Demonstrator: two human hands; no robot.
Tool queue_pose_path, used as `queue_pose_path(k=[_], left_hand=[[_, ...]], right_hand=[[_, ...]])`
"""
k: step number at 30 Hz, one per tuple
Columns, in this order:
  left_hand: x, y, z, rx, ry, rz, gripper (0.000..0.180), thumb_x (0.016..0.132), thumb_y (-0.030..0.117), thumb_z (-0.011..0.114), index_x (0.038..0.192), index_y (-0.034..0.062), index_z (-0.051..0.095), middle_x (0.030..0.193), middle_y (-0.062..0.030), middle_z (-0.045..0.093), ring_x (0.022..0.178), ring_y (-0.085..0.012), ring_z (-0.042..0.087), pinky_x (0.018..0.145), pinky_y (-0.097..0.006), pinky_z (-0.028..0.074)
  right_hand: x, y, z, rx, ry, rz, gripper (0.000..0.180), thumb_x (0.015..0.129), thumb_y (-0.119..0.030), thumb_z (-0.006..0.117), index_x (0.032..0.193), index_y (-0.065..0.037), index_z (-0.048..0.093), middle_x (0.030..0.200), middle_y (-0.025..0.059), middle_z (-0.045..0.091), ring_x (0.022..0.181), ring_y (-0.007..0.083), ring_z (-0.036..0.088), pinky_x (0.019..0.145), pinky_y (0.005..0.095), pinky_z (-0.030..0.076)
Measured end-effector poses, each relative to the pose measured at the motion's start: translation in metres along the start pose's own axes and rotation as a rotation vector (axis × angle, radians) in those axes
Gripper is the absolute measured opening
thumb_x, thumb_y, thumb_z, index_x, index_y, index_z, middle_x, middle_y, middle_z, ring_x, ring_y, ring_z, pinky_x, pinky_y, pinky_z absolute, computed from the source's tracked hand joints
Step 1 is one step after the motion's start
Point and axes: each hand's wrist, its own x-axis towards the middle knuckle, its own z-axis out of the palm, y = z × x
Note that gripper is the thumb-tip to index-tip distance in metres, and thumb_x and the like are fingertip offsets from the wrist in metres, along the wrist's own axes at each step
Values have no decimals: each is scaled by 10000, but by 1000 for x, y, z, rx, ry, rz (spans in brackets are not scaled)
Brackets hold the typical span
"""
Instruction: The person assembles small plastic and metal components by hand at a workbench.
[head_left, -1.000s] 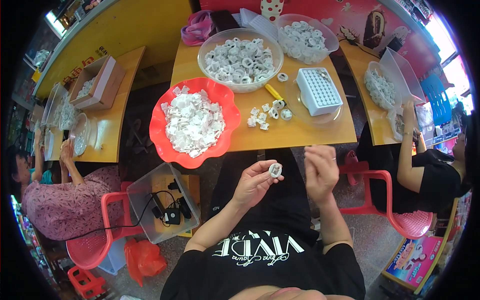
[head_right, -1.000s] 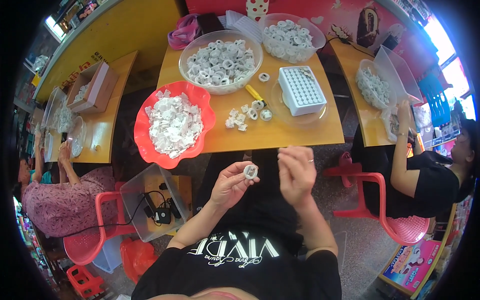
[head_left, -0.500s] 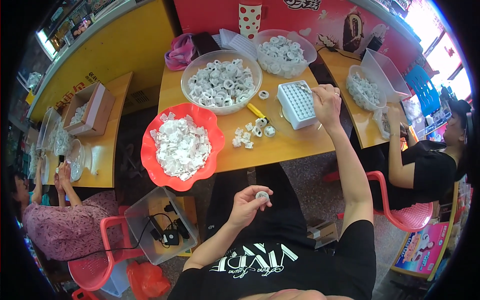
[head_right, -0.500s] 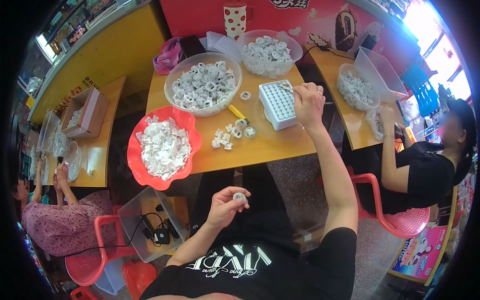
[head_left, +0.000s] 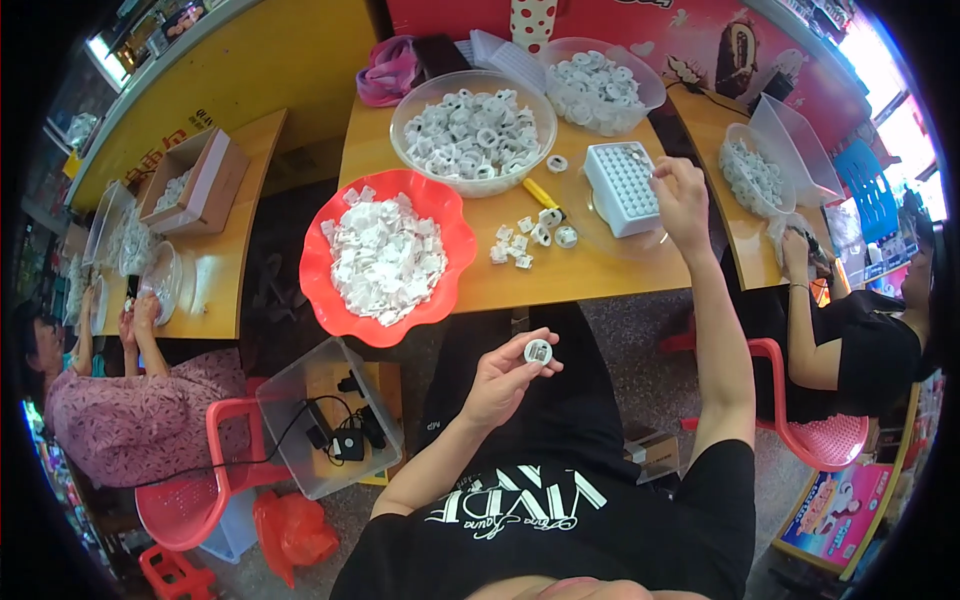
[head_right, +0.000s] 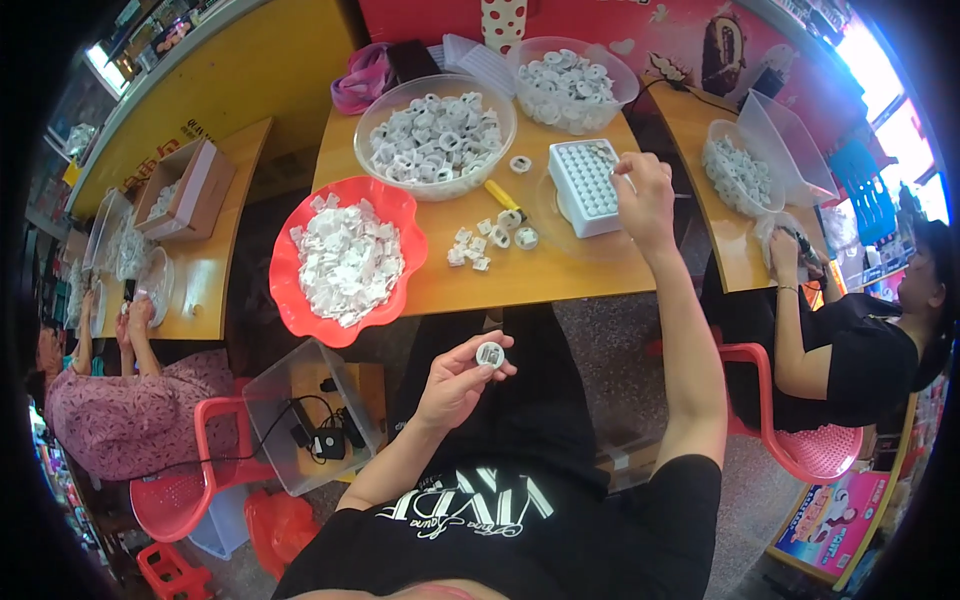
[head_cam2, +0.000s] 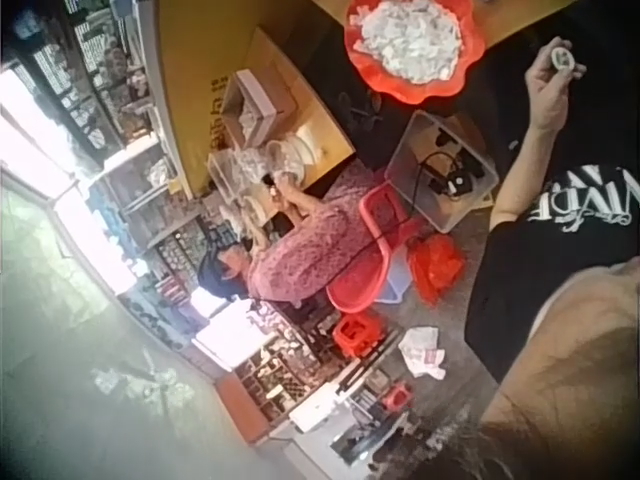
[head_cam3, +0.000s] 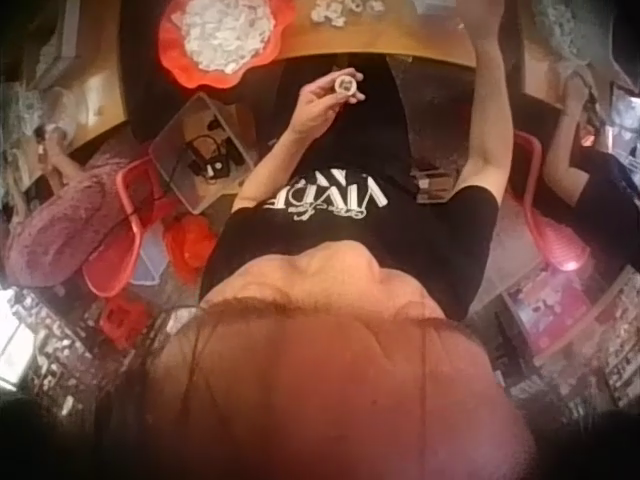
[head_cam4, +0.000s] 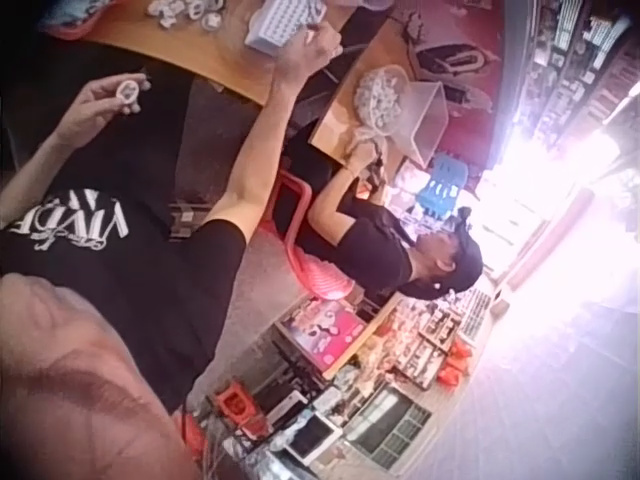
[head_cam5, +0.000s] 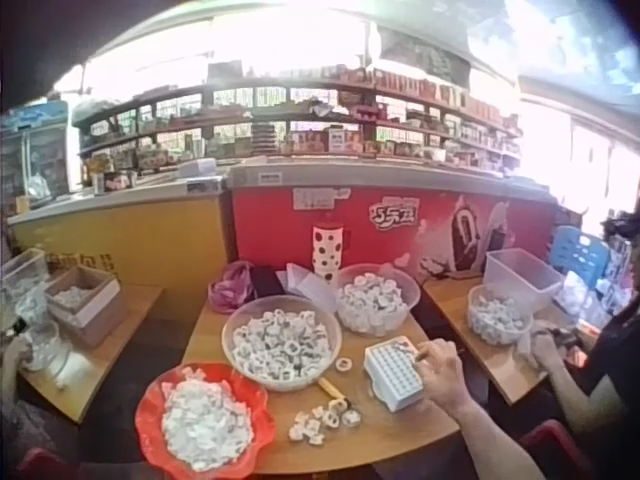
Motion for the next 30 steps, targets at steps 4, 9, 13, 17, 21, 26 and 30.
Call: queue_pose_path(k=[4, 9, 13, 17, 21, 26, 30], left_hand=[[-8, 1, -3, 22, -8, 42, 410, 897, 2, 558, 1301, -11, 486, 1215, -115, 549, 974, -196, 616, 843, -277, 500], [-16, -3, 7, 78, -57, 32, 395, 887, -26, 552, 1279, -20, 503, 1192, -114, 552, 985, -180, 600, 847, -282, 499], [-28, -5, 15, 199, -109, 125, 385, 878, -44, 561, 1259, -24, 520, 1117, -41, 496, 1021, -122, 539, 879, -272, 486], [-43, -7, 21, 249, -124, 170, 365, 870, -60, 556, 1234, -23, 539, 1110, -36, 494, 1017, -114, 538, 880, -261, 489], [-62, -8, 28, 195, -130, 154, 362, 861, -76, 553, 1221, -42, 544, 1145, -70, 526, 1025, -146, 556, 887, -278, 488], [-75, -9, 34, 184, -165, 104, 332, 874, -55, 554, 1205, -28, 558, 1060, -30, 520, 959, -115, 569, 847, -248, 502], [-77, -17, 30, 250, -182, 115, 330, 872, -54, 552, 1201, -40, 557, 1102, -49, 539, 985, -125, 571, 853, -259, 503]], right_hand=[[-87, -101, -16, 291, -163, -132, 117, 710, 34, 670, 778, -13, 587, 993, 154, 614, 996, 323, 565, 865, 387, 436], [-176, -143, -5, 435, -139, -186, 164, 636, 54, 694, 758, -24, 618, 995, 125, 622, 943, 333, 564, 836, 410, 467], [-198, -153, -7, 411, -53, -213, 185, 621, 68, 692, 772, -22, 631, 991, 122, 621, 925, 313, 566, 838, 401, 476], [-207, -167, -22, 381, -57, -249, 186, 629, 81, 686, 775, -21, 632, 997, 122, 622, 923, 305, 565, 843, 399, 473], [-219, -173, -36, 451, -109, -173, 173, 629, 81, 690, 757, -17, 629, 995, 119, 624, 942, 286, 565, 844, 364, 464], [-239, -179, -43, 503, -102, -107, 173, 632, 84, 692, 760, -15, 630, 1000, 118, 625, 946, 269, 570, 822, 353, 462], [-243, -178, -44, 506, -150, -42, 162, 636, 77, 687, 752, -23, 632, 985, 113, 626, 927, 268, 568, 784, 347, 460]])
